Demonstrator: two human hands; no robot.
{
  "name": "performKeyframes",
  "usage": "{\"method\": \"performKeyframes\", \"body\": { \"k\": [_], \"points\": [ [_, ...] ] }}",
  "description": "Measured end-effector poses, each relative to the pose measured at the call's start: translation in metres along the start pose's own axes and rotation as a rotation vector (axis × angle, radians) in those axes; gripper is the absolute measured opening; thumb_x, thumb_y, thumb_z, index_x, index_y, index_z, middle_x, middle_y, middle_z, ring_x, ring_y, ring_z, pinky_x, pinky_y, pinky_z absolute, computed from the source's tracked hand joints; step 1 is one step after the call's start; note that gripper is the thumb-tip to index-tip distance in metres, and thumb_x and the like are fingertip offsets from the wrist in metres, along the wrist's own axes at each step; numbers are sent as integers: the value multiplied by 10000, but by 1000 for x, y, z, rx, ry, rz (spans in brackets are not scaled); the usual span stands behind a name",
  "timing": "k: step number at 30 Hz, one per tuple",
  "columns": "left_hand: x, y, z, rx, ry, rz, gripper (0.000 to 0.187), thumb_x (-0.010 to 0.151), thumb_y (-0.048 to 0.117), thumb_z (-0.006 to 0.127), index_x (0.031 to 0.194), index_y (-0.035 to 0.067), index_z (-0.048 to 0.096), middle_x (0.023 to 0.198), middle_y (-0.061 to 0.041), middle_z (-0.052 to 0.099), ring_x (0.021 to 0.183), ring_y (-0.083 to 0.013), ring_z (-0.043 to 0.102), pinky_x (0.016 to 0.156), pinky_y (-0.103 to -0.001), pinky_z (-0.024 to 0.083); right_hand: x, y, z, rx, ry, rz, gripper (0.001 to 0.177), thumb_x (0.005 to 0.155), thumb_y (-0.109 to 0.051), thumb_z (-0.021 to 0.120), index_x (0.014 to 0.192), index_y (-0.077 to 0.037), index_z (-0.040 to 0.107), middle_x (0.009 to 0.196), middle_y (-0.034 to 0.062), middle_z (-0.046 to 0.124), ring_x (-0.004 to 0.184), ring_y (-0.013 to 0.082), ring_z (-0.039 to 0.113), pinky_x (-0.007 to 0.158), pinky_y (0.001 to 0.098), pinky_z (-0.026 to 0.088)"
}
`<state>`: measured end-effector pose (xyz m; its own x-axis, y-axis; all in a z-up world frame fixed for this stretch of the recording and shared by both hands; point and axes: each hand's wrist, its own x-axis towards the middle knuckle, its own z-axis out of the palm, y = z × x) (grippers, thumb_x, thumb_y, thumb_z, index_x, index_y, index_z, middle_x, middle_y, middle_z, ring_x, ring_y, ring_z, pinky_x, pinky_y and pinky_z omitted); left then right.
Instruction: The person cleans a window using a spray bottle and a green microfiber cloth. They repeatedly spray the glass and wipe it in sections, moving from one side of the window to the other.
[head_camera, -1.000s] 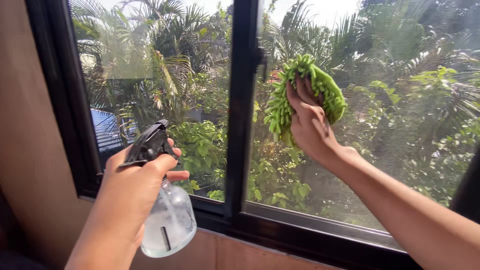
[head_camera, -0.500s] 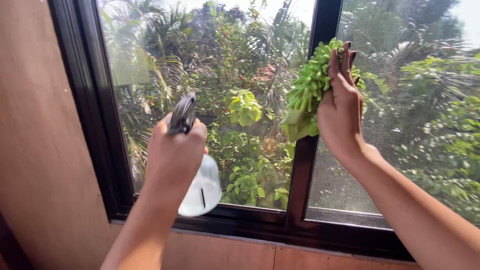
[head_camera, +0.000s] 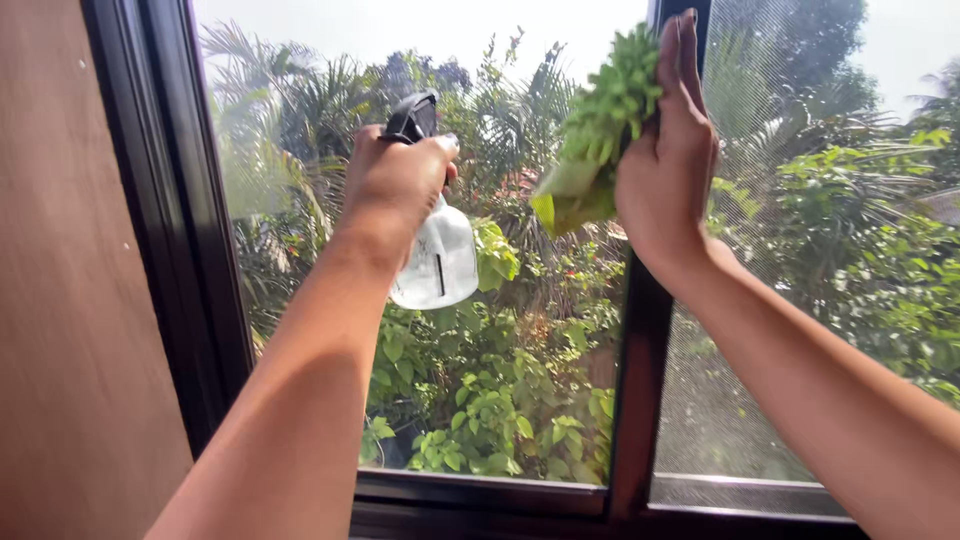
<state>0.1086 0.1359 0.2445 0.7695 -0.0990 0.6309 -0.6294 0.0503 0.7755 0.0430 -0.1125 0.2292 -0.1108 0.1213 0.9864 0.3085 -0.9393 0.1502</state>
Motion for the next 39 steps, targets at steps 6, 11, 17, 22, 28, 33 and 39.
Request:
{"method": "performKeyframes", "body": {
  "k": [6, 11, 17, 22, 28, 33, 39],
  "points": [
    [29, 4, -1, 322, 75, -33, 270, 804, 326, 786, 738, 67, 747, 671, -41, 741, 622, -136, 727, 659, -317, 571, 34, 17, 56, 43, 11, -141, 815, 998, 235, 428, 1685, -165, 251, 1750, 94, 218, 1620, 340, 318, 1342, 340, 340],
    [33, 6, -13, 315, 170, -43, 291, 815, 338, 793, 808, 48, 763, 711, -50, 751, 634, -146, 727, 667, -348, 568, 26, 23, 64, 26, -81, -173, 867, 892, 252, 421, 1678, -75, 262, 1755, 161, 161, 1619, 388, 236, 1288, 369, 347],
    [36, 7, -17, 236, 186, 13, 247, 842, 297, 771, 933, 68, 759, 773, -58, 776, 596, -98, 706, 541, -266, 565, 11, 23, 68, 42, -169, -120, 803, 910, 209, 419, 1658, -59, 308, 1749, 134, 209, 1627, 358, 239, 1312, 376, 356],
    [37, 5, -25, 206, 165, 42, 245, 875, 254, 734, 1053, 93, 686, 755, -52, 760, 577, -91, 720, 549, -268, 623, 10, 22, 72, -105, -186, -146, 793, 917, 203, 443, 1659, -56, 337, 1751, 116, 191, 1628, 352, 194, 1340, 532, 138],
    [54, 15, -53, -41, -204, -114, 267, 894, 216, 717, 1102, 52, 691, 808, -52, 720, 623, -147, 688, 668, -365, 636, 9, 23, 65, -120, -219, -152, 802, 915, 208, 443, 1665, -59, 345, 1748, 115, 179, 1621, 364, 183, 1326, 573, 120],
    [78, 42, -75, 123, -217, -98, 254, 934, 245, 665, 1105, 58, 666, 828, -63, 689, 684, -181, 682, 695, -408, 622, 10, 14, 61, -166, -236, -100, 833, 875, 205, 441, 1653, -78, 338, 1750, 111, 185, 1624, 354, 206, 1318, 572, 128],
    [90, 57, -91, 130, -244, 112, 221, 965, 272, 650, 1092, 91, 659, 837, -31, 668, 697, -149, 693, 667, -402, 631, 9, 8, 57, -219, -244, -49, 828, 875, 200, 439, 1652, -72, 354, 1743, 130, 199, 1615, 357, 212, 1305, 572, 130]
  ]
}}
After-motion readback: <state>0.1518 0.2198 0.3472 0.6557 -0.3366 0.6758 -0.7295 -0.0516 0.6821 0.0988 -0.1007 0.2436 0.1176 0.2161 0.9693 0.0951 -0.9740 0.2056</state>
